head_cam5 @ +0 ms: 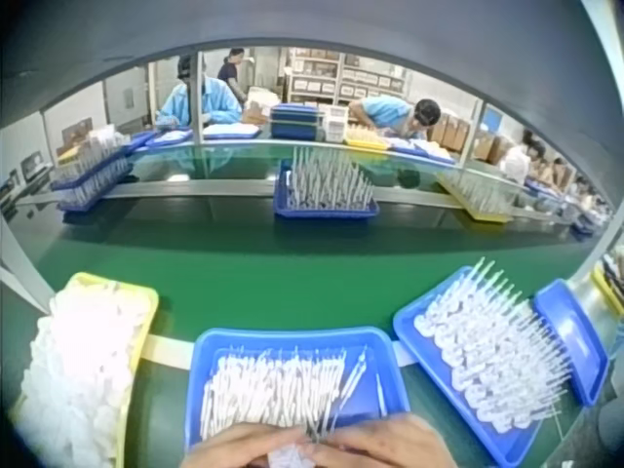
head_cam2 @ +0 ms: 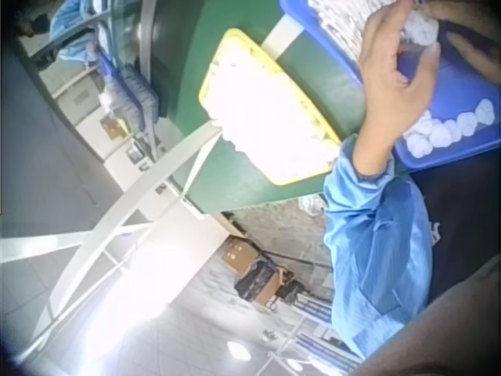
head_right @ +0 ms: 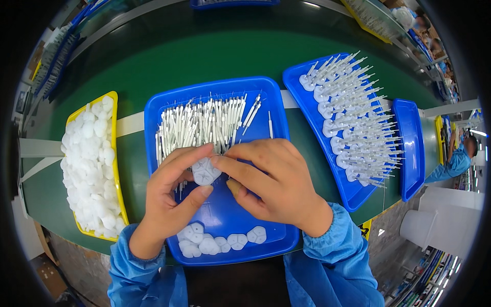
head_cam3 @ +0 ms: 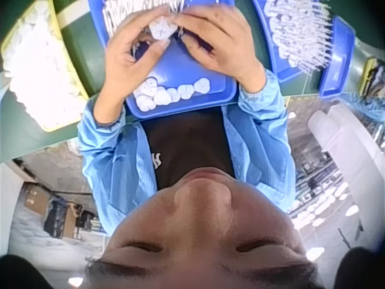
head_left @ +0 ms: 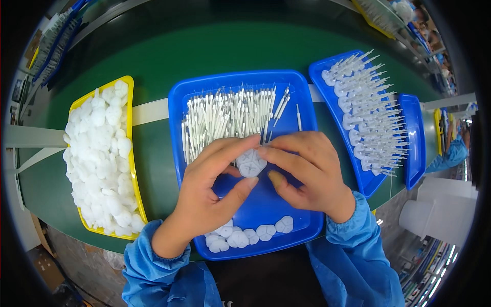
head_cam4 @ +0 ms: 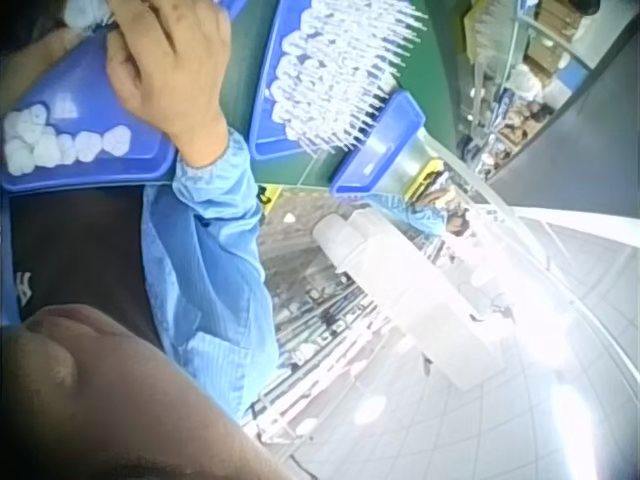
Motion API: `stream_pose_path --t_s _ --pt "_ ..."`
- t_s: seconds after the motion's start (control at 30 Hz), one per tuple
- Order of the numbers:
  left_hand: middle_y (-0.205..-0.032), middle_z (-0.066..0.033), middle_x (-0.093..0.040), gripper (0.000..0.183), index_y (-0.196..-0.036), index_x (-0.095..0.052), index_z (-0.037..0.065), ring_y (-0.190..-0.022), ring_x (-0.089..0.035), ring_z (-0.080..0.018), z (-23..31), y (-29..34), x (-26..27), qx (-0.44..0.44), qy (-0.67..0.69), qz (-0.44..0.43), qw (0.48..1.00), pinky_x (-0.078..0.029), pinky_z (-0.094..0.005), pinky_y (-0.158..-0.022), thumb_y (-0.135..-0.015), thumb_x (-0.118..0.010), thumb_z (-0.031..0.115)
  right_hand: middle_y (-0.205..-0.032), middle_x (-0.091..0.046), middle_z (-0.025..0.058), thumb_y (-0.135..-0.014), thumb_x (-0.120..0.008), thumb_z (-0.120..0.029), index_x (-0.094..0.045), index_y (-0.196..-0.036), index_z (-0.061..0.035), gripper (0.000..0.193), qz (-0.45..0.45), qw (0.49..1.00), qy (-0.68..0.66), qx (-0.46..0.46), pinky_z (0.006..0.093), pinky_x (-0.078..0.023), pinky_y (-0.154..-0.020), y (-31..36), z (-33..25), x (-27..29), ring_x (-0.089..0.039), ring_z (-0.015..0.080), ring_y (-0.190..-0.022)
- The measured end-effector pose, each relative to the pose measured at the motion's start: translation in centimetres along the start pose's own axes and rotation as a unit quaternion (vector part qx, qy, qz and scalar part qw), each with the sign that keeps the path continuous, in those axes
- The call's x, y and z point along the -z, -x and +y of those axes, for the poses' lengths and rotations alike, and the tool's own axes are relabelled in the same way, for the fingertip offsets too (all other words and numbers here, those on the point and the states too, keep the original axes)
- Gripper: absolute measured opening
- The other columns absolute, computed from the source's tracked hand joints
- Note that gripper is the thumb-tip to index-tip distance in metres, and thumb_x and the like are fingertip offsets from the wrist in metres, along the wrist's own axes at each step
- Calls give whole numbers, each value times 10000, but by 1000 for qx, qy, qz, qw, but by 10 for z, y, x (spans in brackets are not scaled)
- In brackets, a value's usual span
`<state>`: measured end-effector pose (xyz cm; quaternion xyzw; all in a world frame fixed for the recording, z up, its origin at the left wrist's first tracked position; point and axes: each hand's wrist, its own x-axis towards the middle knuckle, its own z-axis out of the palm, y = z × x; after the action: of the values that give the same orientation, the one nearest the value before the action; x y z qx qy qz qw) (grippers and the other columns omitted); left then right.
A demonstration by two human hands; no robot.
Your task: The person inserts white cotton tips into plastic sticks to assemble cotton swabs. They pick up a cotton tip and a stick, insert the stick into the tip, and place the finished swab into a blue tray. The process is repeated continuously throughout the clip.
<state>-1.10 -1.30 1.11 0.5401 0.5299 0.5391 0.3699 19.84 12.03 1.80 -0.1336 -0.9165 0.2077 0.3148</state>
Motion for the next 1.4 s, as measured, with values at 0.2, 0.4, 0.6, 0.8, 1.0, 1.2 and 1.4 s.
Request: stream_pose_path --t_s 0.2,0.4,0.6,0.8,1.0,1.2,1.4 --pt "-1389 -152 -707 685 -1561 -655 68 -1205 -709 -266 -2 1 -1 -2 20 -17 1000 -633 -327 -886 -907 -769 -101 -1254 -740 47 -755 -843 -64 -833 -1249 -133 498 -21 999 -41 5 398 -532 -826 1 -3 6 -734 267 -1030" --pt "-1453 -148 -726 694 -1556 -648 51 -1281 -708 -337 9 -2 -2 -26 -78 -46 996 -599 -399 -1006 -885 -787 -59 -1138 -777 60 -767 -837 -77 -855 -1179 -120 415 1 992 -96 -82 400 -555 -838 20 -9 23 -753 289 -989" --pt "-1509 -198 -697 711 -1504 -682 18 -1317 -691 -429 15 1 -7 -134 -205 -70 967 -559 -478 -1112 -810 -819 -39 -978 -800 101 -909 -881 -44 -813 -1097 -12 203 -43 939 -272 -205 303 -575 -697 11 -13 21 -757 169 -754" --pt "-1619 -268 -584 751 -1569 -590 -5 -1391 -647 -428 22 30 -2 -35 -244 -67 967 -541 -462 -1113 -847 -792 -37 -1068 -803 51 -863 -892 -115 -835 -1094 -122 239 -102 981 -126 -111 333 -560 -790 44 -13 35 -763 187 -833" --pt "-1289 -186 -775 668 -1540 -616 -8 -1047 -719 -367 21 32 -20 -1 -261 -132 956 -574 -426 -965 -881 -694 -89 -1257 -761 -3 -830 -875 -212 -826 -1050 -174 228 -143 984 93 -54 457 -512 -1060 60 -27 31 -699 223 -1186" --pt "-1181 -142 -787 573 -1460 -688 -2 -953 -724 -329 24 31 -22 -2 -274 -181 945 -592 -414 -874 -890 -724 -52 -1139 -742 -6 -808 -903 -197 -819 -1010 -171 220 -110 986 91 -90 516 -485 -1132 65 -29 28 -694 230 -1123" --pt "-1010 -92 -746 410 -1279 -791 72 -883 -731 -300 18 11 -37 -59 -271 -137 951 -595 -396 -772 -874 -833 25 -1064 -736 -18 -802 -895 -169 -809 -987 -168 205 -97 989 65 -89 513 -476 -1137 63 -26 29 -696 211 -1071"
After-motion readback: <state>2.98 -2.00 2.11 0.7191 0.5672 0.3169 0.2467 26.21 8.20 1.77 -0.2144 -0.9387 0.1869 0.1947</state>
